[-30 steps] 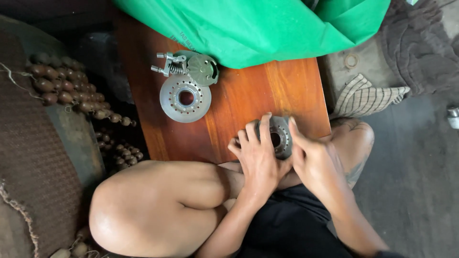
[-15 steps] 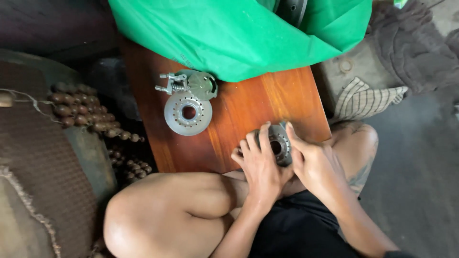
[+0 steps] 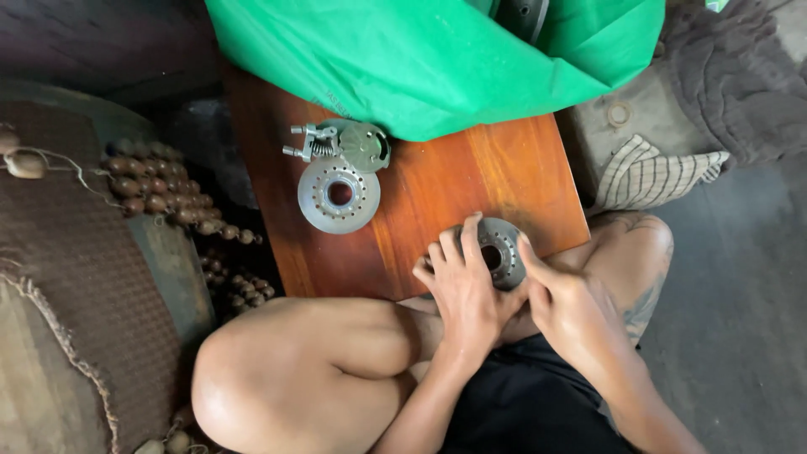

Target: The person smooths and deburrs the edges of a motorcycle brake rotor using a hand file while sitting on the floor.

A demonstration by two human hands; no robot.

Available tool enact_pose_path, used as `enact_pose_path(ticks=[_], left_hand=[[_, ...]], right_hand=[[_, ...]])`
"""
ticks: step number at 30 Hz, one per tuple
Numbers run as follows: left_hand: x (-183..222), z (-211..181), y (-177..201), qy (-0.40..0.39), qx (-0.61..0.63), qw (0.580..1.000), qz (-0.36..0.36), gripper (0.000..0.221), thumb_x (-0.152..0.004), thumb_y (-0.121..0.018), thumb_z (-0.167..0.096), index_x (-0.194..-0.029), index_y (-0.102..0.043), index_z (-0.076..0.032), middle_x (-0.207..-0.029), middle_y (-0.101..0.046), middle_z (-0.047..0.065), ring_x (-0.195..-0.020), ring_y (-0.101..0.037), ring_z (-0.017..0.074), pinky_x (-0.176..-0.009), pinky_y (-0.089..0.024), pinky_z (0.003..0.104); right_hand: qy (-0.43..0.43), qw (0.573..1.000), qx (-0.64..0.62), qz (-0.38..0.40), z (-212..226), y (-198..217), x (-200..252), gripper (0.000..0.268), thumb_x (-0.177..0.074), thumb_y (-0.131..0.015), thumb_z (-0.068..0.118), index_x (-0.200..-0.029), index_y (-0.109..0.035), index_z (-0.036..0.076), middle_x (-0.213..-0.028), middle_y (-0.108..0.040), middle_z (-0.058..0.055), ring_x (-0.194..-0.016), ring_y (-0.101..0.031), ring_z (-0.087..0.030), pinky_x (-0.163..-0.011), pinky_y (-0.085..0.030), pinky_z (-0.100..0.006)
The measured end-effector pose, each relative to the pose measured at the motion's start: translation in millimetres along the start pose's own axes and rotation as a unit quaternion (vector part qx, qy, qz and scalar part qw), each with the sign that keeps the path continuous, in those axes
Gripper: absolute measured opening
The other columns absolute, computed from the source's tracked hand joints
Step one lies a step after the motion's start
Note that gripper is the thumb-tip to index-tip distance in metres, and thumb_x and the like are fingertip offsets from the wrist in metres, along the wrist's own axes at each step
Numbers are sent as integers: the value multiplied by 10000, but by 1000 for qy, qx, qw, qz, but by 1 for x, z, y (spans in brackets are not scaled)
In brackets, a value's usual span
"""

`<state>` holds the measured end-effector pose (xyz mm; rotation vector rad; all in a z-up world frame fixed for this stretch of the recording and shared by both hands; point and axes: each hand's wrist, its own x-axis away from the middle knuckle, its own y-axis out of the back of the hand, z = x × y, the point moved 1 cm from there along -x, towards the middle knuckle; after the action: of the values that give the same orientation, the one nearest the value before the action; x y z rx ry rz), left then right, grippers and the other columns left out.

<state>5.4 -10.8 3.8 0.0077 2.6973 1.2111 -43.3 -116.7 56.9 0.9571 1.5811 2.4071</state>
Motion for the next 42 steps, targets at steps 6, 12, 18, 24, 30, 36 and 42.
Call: enact_pose_path(ticks=[6, 12, 18, 24, 30, 36, 42], left_hand=[[4, 10, -5, -12, -3, 999, 50, 1044, -452, -873, -318, -1405, -496, -118, -1106, -509, 87, -954, -529, 317, -906, -385, 558], [2, 0, -7, -2, -4, 1000, -13, 728, -722, -776, -475, -1321, -576, -111, -1068, -527, 80, -899, -534, 281, -869, -374, 490], [4, 4, -7, -13, -1, 1000, 16, 921, -549, -828, -321, -1389, -512, -112, -1106, -511, 83, -915, -523, 291, -898, -375, 505], [-2, -5, 2, -14, -7, 1000, -21, 700, -745, -771, -472, -1310, -581, -106, -1043, -533, 83, -867, -542, 287, -862, -377, 493], [3, 5, -6, -18, 1, 999, 26, 951, -545, -862, -340, -1397, -511, -103, -1116, -512, 99, -921, -523, 312, -891, -371, 517], [2, 3, -9, -8, -2, 1000, 20, 909, -590, -828, -470, -1369, -535, -105, -1090, -507, 96, -922, -521, 296, -910, -363, 516], [5, 7, -11, -4, -6, 999, 49, 1017, -514, -865, -470, -1397, -506, -114, -1116, -507, 98, -951, -525, 307, -921, -370, 522]], right_hand=[[37, 999, -14, -32, 10, -1, -17, 518, -952, -539, 207, -1438, -597, 375, -903, -738, -228, -913, -697, -467, -766, -581, -624], [-14, 1000, 5, 19, 0, 3, 1, 600, -924, -497, 200, -1473, -556, 435, -837, -776, -145, -833, -727, -447, -807, -606, -571], [1, 999, -32, -5, 15, 3, -13, 531, -944, -511, 222, -1432, -581, 418, -970, -755, -157, -949, -698, -445, -826, -580, -631], [-30, 998, 31, 43, 5, 5, -4, 626, -928, -488, 254, -1509, -487, 489, -951, -791, -128, -977, -717, -415, -905, -590, -588], [14, 1000, -8, -17, 9, 2, -18, 510, -943, -520, 251, -1415, -605, 426, -870, -748, -203, -922, -701, -448, -793, -578, -639], [-9, 999, -26, -18, 6, 7, -12, 533, -923, -519, 244, -1415, -612, 428, -853, -752, -237, -893, -690, -487, -790, -555, -648], [40, 998, 6, -55, -9, -5, -19, 556, -941, -574, 224, -1467, -584, 404, -867, -758, -172, -890, -711, -427, -764, -593, -594]])
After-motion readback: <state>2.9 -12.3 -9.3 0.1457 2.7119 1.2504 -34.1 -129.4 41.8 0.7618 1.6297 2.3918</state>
